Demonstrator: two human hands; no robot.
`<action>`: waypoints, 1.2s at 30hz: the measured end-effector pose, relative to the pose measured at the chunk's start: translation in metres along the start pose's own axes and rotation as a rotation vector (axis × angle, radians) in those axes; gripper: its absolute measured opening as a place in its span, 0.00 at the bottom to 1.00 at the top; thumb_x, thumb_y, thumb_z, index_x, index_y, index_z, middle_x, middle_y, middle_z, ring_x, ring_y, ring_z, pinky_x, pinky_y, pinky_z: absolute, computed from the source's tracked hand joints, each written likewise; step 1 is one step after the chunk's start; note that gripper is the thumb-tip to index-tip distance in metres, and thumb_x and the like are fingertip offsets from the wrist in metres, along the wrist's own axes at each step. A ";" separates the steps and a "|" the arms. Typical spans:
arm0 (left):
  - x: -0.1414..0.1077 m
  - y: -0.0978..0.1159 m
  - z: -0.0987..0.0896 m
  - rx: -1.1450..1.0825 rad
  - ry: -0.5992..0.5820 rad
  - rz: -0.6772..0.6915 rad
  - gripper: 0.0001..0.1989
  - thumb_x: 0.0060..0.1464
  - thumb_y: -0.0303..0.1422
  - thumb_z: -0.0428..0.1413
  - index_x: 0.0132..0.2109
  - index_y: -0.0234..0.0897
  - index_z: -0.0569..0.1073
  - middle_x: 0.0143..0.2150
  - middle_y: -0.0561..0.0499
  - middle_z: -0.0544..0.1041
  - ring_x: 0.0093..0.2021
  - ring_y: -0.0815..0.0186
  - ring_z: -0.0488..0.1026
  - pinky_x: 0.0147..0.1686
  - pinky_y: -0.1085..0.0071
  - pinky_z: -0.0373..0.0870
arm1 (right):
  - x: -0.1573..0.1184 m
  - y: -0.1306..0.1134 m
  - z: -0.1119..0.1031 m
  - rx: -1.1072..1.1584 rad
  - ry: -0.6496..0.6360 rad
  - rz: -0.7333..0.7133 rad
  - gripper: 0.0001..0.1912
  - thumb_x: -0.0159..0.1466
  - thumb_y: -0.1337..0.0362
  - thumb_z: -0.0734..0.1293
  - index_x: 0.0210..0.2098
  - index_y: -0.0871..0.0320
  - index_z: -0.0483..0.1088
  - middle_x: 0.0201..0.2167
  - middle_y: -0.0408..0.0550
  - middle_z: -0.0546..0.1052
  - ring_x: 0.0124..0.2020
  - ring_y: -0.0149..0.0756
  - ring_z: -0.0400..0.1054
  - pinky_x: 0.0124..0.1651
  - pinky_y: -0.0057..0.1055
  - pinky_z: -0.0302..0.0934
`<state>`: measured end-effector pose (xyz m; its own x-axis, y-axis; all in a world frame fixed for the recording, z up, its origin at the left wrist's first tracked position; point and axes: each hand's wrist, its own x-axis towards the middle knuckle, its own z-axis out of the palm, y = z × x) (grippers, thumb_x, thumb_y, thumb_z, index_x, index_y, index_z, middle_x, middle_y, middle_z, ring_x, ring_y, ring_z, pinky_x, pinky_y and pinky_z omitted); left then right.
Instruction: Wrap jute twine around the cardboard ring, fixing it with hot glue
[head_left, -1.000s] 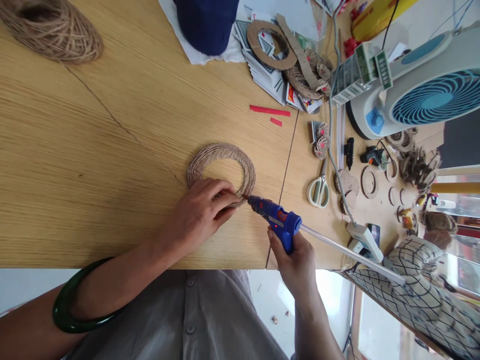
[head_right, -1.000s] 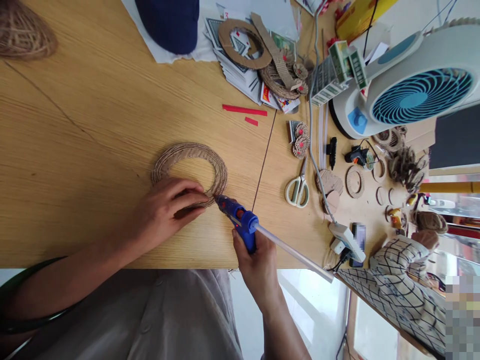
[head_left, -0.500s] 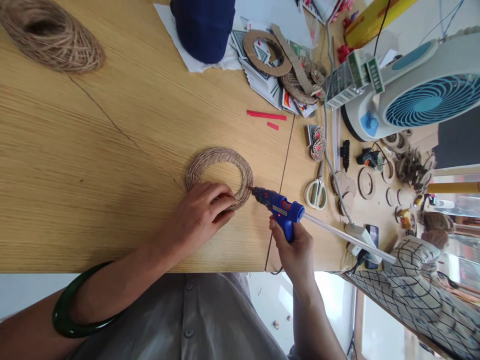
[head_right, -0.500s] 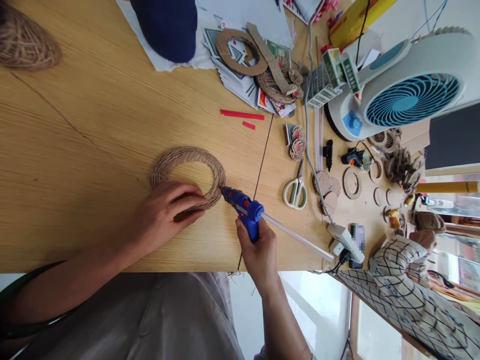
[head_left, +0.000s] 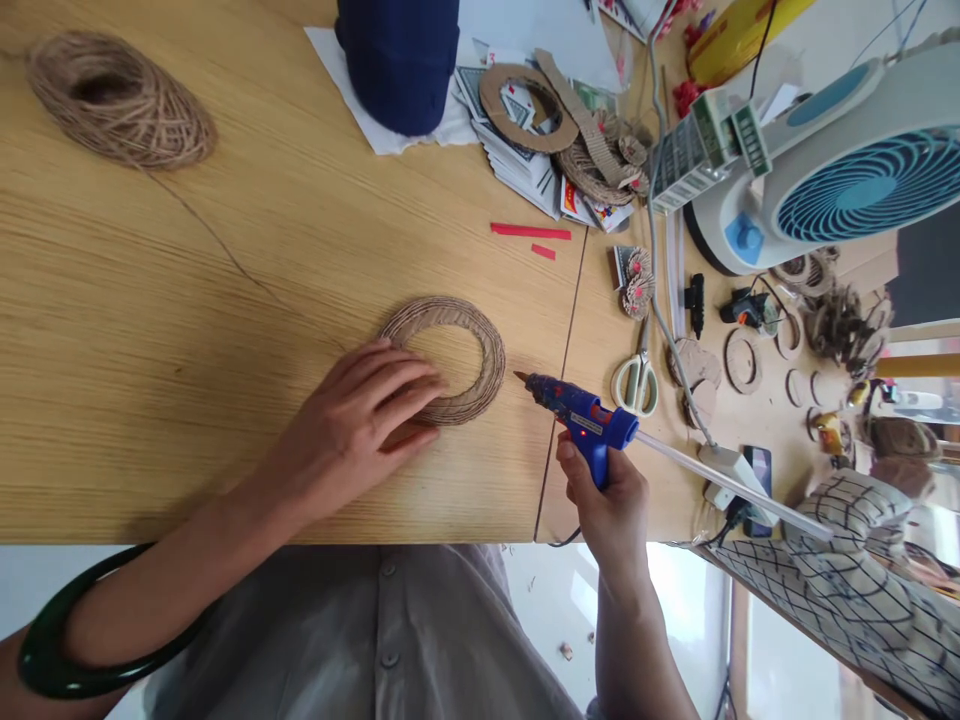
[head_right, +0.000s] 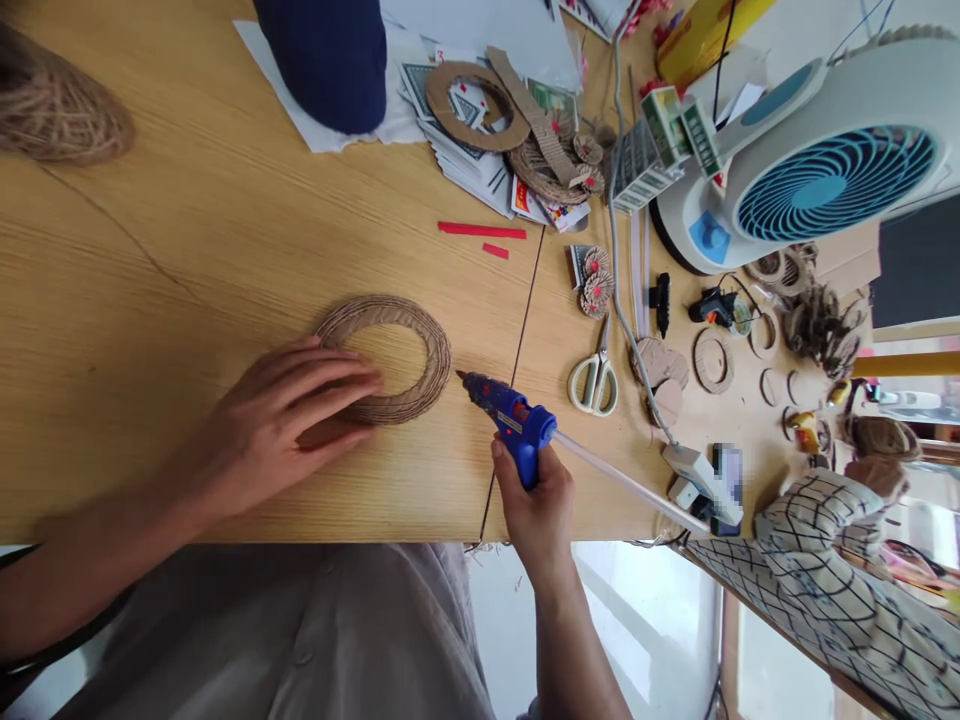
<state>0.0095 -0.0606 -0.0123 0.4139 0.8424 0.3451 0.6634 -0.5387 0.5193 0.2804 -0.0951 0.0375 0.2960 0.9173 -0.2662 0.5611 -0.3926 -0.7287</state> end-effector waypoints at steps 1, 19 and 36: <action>-0.002 -0.006 -0.003 0.025 -0.014 0.023 0.18 0.60 0.30 0.59 0.57 0.41 0.70 0.55 0.47 0.75 0.58 0.56 0.71 0.64 0.50 0.64 | 0.001 0.001 0.000 0.012 0.006 0.006 0.20 0.61 0.49 0.70 0.36 0.62 0.77 0.21 0.40 0.69 0.19 0.28 0.56 0.21 0.27 0.53; 0.032 0.004 0.018 0.146 -0.056 -0.023 0.13 0.61 0.36 0.59 0.51 0.36 0.72 0.48 0.45 0.76 0.48 0.56 0.74 0.48 0.59 0.73 | 0.010 -0.012 0.004 -0.051 -0.041 -0.042 0.19 0.62 0.50 0.68 0.35 0.61 0.77 0.19 0.39 0.68 0.19 0.28 0.57 0.22 0.26 0.54; 0.016 -0.125 -0.107 0.557 -0.028 -0.392 0.17 0.68 0.38 0.48 0.58 0.41 0.72 0.62 0.52 0.72 0.56 0.63 0.74 0.50 0.66 0.74 | 0.062 0.035 0.002 0.698 -0.469 0.093 0.12 0.61 0.55 0.74 0.37 0.58 0.77 0.26 0.44 0.69 0.20 0.23 0.52 0.16 0.19 0.43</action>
<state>-0.1338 0.0187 0.0114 0.0882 0.9780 0.1892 0.9865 -0.1120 0.1191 0.3174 -0.0518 -0.0058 -0.1203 0.8763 -0.4664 -0.1011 -0.4782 -0.8724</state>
